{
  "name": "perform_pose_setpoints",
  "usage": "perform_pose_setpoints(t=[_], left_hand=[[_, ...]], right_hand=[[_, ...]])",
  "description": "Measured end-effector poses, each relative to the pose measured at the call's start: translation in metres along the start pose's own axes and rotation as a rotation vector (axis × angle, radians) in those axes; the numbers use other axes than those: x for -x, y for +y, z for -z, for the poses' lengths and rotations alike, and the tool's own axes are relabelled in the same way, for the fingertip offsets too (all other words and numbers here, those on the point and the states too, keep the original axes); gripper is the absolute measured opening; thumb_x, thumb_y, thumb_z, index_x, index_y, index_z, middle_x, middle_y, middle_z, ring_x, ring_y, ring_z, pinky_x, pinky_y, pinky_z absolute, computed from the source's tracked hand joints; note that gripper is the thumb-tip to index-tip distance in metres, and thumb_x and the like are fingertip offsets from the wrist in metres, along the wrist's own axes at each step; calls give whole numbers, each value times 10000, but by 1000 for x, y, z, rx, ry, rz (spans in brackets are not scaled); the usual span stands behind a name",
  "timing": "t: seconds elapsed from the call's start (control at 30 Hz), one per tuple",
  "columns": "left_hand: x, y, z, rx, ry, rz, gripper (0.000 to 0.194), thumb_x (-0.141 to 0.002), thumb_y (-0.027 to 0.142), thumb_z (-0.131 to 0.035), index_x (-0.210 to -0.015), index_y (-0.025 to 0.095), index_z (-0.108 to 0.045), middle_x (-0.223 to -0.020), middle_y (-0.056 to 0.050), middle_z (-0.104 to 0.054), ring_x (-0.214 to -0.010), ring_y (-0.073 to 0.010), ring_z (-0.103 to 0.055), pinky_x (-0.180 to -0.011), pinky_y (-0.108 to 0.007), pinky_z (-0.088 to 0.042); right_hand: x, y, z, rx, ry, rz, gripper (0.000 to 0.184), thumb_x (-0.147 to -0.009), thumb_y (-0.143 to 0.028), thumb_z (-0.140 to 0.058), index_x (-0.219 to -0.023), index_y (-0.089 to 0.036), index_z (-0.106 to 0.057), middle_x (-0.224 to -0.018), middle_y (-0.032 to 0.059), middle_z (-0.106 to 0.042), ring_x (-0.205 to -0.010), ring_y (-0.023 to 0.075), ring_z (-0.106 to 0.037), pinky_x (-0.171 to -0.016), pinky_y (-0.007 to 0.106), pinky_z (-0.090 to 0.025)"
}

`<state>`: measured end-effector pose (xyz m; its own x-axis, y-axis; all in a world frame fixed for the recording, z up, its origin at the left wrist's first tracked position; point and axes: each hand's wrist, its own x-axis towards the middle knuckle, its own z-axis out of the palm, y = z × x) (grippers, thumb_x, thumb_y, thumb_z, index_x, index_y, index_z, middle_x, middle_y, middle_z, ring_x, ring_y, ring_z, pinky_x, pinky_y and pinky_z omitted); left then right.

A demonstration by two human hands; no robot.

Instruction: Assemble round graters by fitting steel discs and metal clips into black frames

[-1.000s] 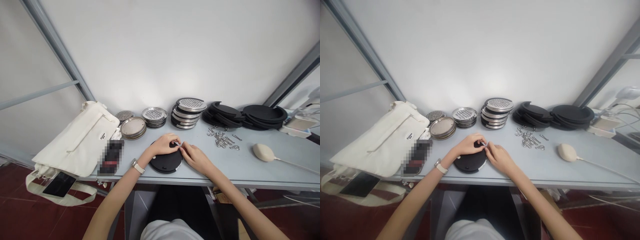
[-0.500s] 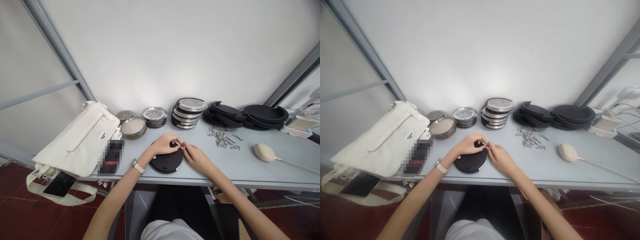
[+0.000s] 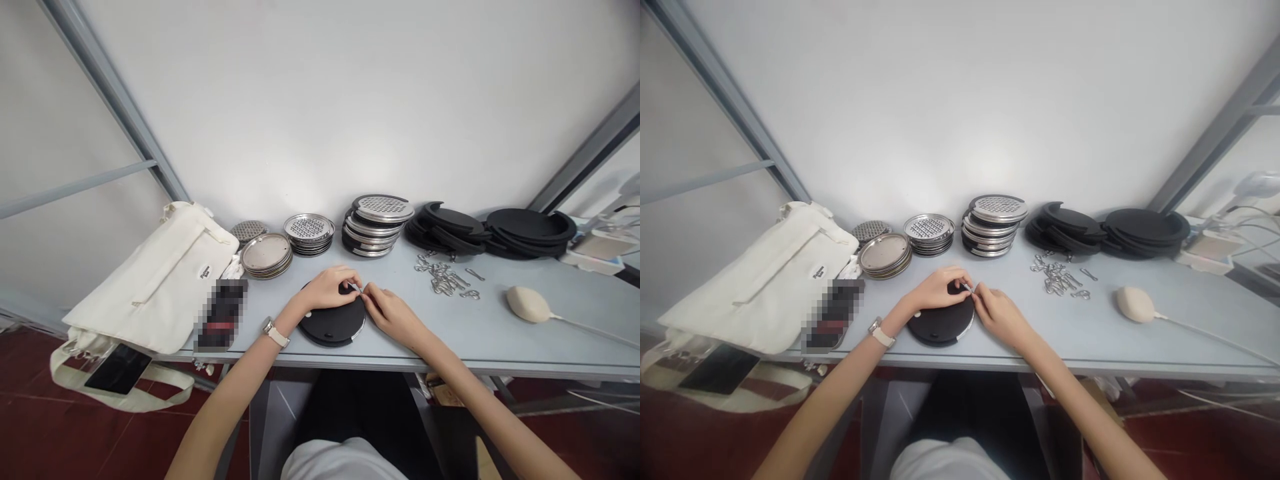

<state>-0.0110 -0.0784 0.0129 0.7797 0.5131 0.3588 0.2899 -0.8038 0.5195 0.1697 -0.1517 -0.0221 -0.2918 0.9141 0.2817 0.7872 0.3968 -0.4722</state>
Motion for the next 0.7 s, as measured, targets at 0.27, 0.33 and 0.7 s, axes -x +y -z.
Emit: perform_pose_setpoints(t=[0.27,0.33,0.7], left_hand=[[0,-3,-1,37,4,5,129,-786,177,-578,-915,174,-584,-886,-10,-619,-778,-124,-559,-745,-240,-443],[0,-3,-1,40,0,-1,124,-790,172,-571,-913,173,-581,-871,-5,-619,-774,-120,-560,-743,-236,-442],[0,1,0,-76,14,-18,106,-793,187,-557,-898,177,-560,-863,-15,-577,-815,-143,-535,-751,-250,-426]], right_hand=[[-1,0,-1,14,17,-31,184,-958,-292,-244,-862,-219,-382,-653,22,-545,-596,190,-531,-563,273,-357],[0,1,-1,12,30,-39,183,-959,-290,-236,-884,-216,-386,-651,20,-543,-595,191,-535,-559,273,-357],[-5,1,-3,23,-5,-32,198,-962,-286,-217,-901,-221,-394,-658,22,-550,-598,197,-520,-563,278,-343]])
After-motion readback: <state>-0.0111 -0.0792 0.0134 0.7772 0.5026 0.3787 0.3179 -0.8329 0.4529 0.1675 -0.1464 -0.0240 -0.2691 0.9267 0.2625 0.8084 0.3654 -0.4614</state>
